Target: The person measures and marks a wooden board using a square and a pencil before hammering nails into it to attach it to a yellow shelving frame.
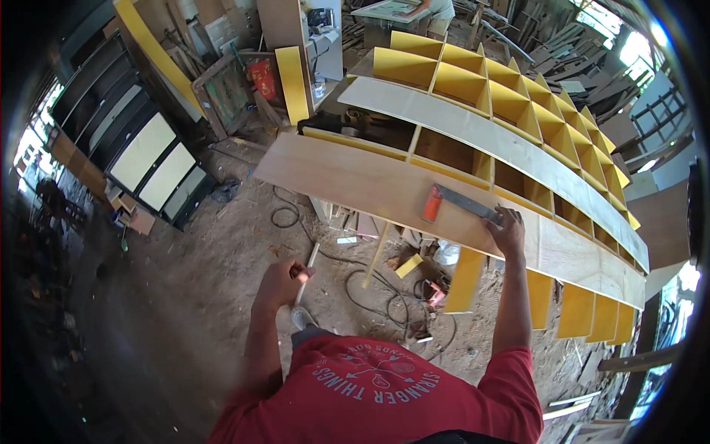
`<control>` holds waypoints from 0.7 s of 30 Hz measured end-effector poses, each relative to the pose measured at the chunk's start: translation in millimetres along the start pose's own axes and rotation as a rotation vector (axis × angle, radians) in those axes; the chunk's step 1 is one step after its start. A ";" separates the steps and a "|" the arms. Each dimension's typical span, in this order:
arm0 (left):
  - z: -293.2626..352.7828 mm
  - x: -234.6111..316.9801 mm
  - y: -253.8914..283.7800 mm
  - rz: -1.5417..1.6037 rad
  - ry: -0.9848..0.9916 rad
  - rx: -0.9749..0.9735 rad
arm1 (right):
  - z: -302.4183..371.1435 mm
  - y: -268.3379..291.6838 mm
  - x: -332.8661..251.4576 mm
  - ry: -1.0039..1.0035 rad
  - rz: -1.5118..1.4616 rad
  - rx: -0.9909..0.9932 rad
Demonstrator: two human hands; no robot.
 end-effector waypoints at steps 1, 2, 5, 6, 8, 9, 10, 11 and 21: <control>-8.6 -19.2 14.7 0.061 -0.006 0.007 | 0.1 -9.6 -13.0 0.000 0.067 0.009; -17.7 -40.2 28.8 0.122 -0.011 0.010 | -0.2 -18.5 -25.4 -0.002 0.134 0.015; -47.3 -100.1 84.9 0.081 0.007 0.020 | 0.7 -37.7 -55.6 -0.067 0.198 0.061; -53.6 -115.6 102.0 0.068 0.033 0.029 | -2.8 -40.4 -65.8 -0.080 0.225 0.072; -70.8 -151.7 131.6 0.085 0.058 0.011 | -2.0 -49.3 -86.6 -0.120 0.251 0.071; -84.3 -163.5 150.5 0.102 0.074 0.027 | -1.8 -56.0 -96.8 -0.178 0.300 0.077; -98.3 -173.8 167.2 0.119 0.089 0.044 | -1.0 -62.0 -105.9 -0.236 0.349 0.083; -113.2 -181.7 180.1 0.113 0.080 0.031 | -0.4 -67.9 -115.7 -0.258 0.350 0.092; -262.8 -195.7 196.0 0.210 -0.028 -0.098 | 9.6 -112.7 -96.3 -0.362 0.533 0.231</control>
Point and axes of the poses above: each hand's wrist, its own z-axis away from the middle knuckle, its own y-axis out of the back of the hand, x = y × z, the point moved 5 cm from there along -z, towards the middle knuckle, and after that the axes turned 6 degrees about x, right-handed, at the moved point
